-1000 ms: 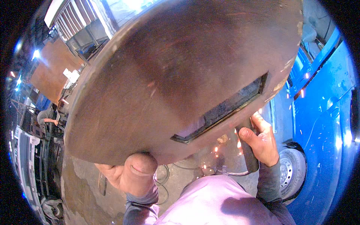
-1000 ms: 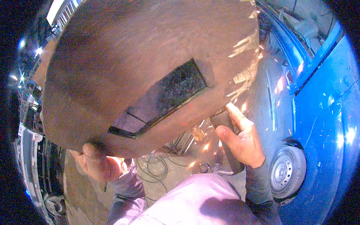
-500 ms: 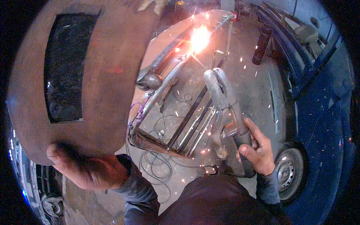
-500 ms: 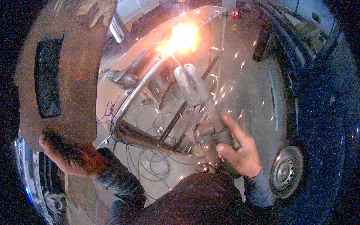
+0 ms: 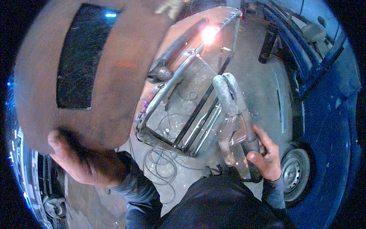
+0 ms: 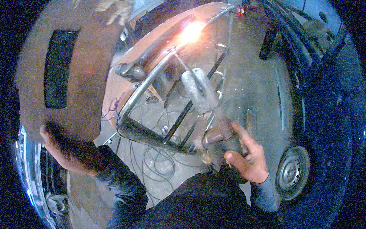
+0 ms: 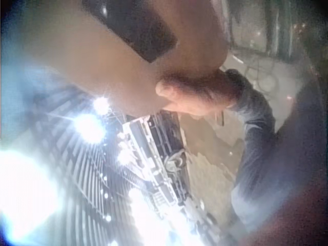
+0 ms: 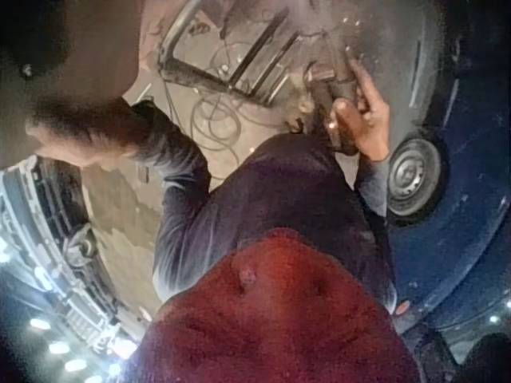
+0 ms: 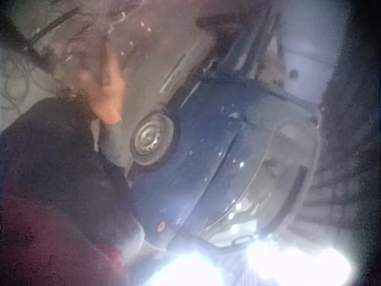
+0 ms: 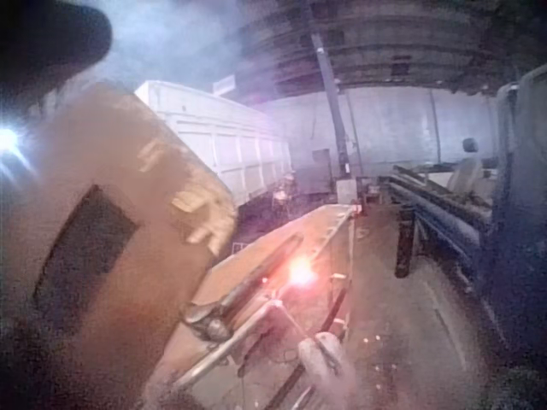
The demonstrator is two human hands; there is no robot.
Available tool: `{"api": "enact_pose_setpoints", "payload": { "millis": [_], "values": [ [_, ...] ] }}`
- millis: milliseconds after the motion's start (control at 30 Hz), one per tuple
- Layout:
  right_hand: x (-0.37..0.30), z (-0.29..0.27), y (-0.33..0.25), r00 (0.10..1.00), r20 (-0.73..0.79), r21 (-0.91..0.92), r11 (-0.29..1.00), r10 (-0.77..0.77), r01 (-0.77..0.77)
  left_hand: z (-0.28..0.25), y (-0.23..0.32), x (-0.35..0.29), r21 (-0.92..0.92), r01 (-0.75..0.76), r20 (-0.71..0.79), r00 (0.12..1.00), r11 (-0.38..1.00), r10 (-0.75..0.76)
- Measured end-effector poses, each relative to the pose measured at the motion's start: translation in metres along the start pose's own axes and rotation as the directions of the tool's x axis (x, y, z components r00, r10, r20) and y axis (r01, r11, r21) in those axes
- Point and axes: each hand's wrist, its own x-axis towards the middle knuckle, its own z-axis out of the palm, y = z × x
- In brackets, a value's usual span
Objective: The person welds a metal sheet to a metal frame using a welding torch, producing sparks and molten metal. They pause to adjust the sheet and reload the torch with a new electrode before continuing the weld.
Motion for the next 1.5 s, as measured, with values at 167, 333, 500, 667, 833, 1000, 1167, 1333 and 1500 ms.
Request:
{"api": "enact_pose_setpoints", "payload": {
  "millis": [167, 333, 500, 667, 833, 1000, 1167, 1333, 1500],
  "values": [
    [-0.001, -0.014, 0.018, 0.984, -0.121, -0.005, 0.991, -0.134, 0.134, 0.010, 0.011, 0.015, -0.197, 0.395, 0.226, 0.909, 0.897, -0.350],
    [-0.001, -0.023, 0.008, 0.981, -0.178, 0.240, 0.964, -0.071, 0.114, 0.010, 0.030, 0.002, 0.066, 0.295, 0.590, 0.759, 0.953, -0.276],
    [0.002, -0.100, 0.114, 0.946, -0.281, 0.297, 0.923, -0.161, 0.245, 0.024, 0.033, -0.083, 0.152, 0.647, 0.891, 0.238, 0.747, -0.388],
    [-0.007, -0.110, 0.132, 0.960, -0.234, 0.720, 0.637, -0.152, 0.276, 0.039, 0.002, -0.143, 0.232, 0.667, 0.928, 0.065, 0.708, -0.366],
    [-0.049, -0.109, 0.134, 0.952, -0.306, 0.527, 0.828, -0.026, 0.192, 0.056, 0.024, -0.171, 0.402, 0.556, 0.896, -0.076, 0.728, -0.437],
    [-0.086, -0.131, 0.126, 0.908, -0.418, 0.548, 0.806, 0.035, 0.221, 0.090, 0.056, -0.083, 0.333, -0.257, 0.930, 0.251, 0.907, -0.269],
    [-0.089, -0.134, 0.129, 0.930, -0.366, 0.581, 0.782, 0.006, 0.224, 0.091, 0.015, 0.009, 0.376, -0.621, 0.910, 0.107, 0.688, -0.401],
    [-0.091, -0.144, 0.142, 0.919, -0.394, 0.599, 0.766, 0.026, 0.234, 0.080, -0.056, 0.026, 0.461, -0.492, 0.863, 0.054, 0.738, -0.503],
    [-0.094, -0.150, 0.144, 0.917, -0.396, 0.624, 0.748, 0.053, 0.226, 0.102, -0.064, 0.021, 0.513, -0.512, 0.816, 0.043, 0.689, -0.576]
  ]
}}
